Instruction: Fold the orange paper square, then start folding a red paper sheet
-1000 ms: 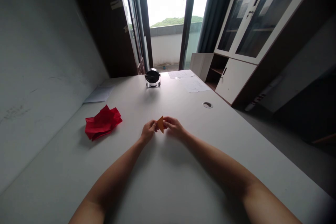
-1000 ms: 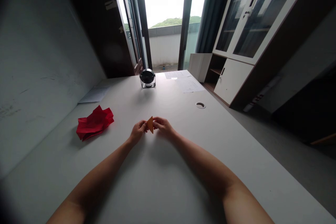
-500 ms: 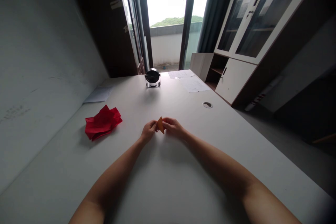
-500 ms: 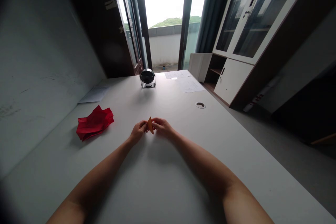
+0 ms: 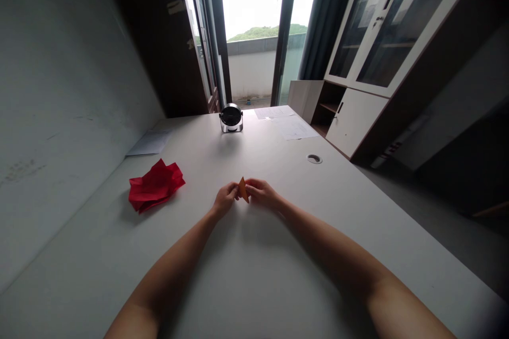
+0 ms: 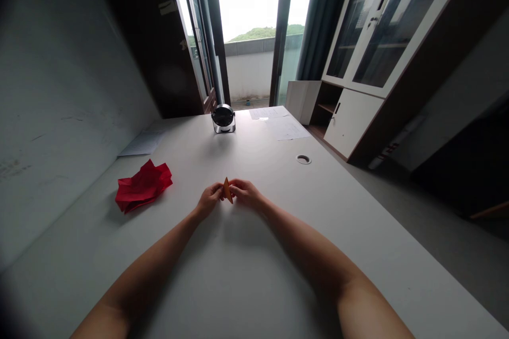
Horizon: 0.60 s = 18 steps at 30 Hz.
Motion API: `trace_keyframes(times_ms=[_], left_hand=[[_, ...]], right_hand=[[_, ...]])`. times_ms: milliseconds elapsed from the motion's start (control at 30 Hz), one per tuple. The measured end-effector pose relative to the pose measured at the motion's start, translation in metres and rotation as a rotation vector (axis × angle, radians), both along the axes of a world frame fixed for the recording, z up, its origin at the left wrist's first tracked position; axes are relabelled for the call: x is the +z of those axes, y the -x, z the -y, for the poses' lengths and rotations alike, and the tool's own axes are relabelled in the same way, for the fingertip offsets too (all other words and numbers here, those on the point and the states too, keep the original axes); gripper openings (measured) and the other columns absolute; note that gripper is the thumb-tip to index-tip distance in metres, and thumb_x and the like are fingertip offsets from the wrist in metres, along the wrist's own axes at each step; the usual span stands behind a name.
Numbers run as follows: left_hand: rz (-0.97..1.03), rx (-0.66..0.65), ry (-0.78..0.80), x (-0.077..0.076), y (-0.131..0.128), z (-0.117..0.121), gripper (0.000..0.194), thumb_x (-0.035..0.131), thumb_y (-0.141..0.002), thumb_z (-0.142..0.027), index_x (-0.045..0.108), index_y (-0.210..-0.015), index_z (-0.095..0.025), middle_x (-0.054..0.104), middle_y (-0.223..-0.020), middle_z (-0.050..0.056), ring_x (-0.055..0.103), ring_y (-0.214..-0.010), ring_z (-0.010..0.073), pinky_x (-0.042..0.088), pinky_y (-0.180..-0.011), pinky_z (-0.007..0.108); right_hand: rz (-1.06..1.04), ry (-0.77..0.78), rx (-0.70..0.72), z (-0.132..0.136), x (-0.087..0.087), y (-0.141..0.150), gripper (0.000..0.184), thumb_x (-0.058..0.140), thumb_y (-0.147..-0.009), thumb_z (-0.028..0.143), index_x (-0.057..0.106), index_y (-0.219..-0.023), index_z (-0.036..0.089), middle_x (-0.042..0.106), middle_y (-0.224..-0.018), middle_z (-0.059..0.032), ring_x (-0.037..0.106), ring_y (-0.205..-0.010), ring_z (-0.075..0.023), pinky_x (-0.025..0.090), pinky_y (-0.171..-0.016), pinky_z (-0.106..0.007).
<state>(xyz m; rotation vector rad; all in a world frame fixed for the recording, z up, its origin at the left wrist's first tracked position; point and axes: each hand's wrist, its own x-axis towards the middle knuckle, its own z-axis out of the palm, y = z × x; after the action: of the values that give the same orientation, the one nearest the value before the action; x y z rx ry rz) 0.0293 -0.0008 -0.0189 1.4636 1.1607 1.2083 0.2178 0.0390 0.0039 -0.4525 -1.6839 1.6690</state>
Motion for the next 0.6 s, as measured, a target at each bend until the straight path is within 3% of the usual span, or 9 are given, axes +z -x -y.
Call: trace_keyframes(times_ms=[600], left_hand=[[-0.009, 0.007, -0.007, 0.0035, -0.0015, 0.0016, 0.024, 0.055, -0.086, -0.033, 0.069, -0.093, -0.015, 0.065, -0.067, 0.002, 0.058, -0.061, 0.013, 0.046, -0.06, 0.025]], right_hand=[[-0.028, 0.066, 0.015, 0.0019, 0.0006, 0.0002, 0.04, 0.063, -0.088, 0.05, 0.066, -0.102, 0.013, 0.072, -0.092, -0.0105, 0.067, -0.084, -0.0206, 0.052, -0.077, -0.034]])
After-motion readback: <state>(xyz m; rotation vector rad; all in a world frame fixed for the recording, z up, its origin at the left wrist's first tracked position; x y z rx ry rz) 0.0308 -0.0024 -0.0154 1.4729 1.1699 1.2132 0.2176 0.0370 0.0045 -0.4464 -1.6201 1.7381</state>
